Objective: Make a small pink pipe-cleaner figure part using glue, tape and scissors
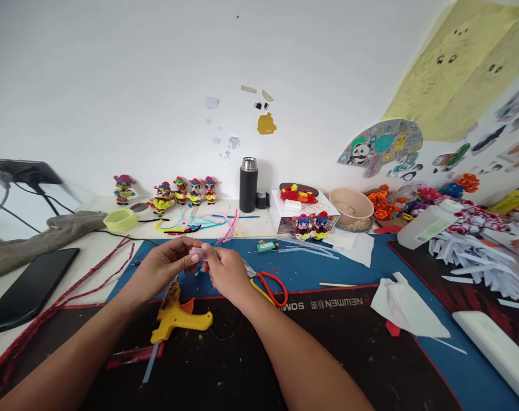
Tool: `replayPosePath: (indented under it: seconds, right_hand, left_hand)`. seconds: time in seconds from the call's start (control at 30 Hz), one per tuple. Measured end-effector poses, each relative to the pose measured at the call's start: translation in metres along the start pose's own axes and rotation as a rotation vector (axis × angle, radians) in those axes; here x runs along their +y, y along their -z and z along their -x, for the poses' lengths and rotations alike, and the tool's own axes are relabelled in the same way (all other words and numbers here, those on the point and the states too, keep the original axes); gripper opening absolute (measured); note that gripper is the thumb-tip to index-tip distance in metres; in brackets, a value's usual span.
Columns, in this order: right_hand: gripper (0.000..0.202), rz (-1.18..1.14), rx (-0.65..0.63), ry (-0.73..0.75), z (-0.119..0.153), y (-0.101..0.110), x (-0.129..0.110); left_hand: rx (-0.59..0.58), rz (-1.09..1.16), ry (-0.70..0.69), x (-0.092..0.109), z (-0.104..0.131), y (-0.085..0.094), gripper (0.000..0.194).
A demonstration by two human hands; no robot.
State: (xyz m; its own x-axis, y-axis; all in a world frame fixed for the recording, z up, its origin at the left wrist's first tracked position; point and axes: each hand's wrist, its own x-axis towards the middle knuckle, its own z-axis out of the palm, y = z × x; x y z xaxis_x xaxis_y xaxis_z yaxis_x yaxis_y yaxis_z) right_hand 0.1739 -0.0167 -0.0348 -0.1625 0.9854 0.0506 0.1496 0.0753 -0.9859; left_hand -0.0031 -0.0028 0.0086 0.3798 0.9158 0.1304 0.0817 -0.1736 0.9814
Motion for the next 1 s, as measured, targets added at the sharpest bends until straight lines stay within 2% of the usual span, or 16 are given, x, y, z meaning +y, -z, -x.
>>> replayPosePath:
  seconds: [0.1,0.43,0.6,0.83,1.0]
  right_hand:
    - [0.074,-0.035,-0.008,0.001,0.001,0.000,-0.002]
    - [0.063,0.038,-0.073,0.031,0.004,0.001,-0.006]
    - [0.069,0.106,-0.033,0.047,0.005,0.000,-0.007]
    - [0.075,0.060,0.007,0.035,0.004,-0.004,-0.001]
    - [0.073,0.003,0.019,0.017,0.001,-0.002,0.002]
  left_hand:
    - [-0.006,0.026,-0.012,0.000,0.001,0.002,0.044]
    - [0.085,-0.012,0.058,-0.002,0.001,0.001,0.044]
    - [0.069,0.021,0.059,-0.002,0.001,-0.003,0.045]
    - [0.089,0.066,0.095,-0.003,0.002,-0.007,0.047]
    - [0.058,0.023,0.044,0.002,0.002,-0.006,0.048]
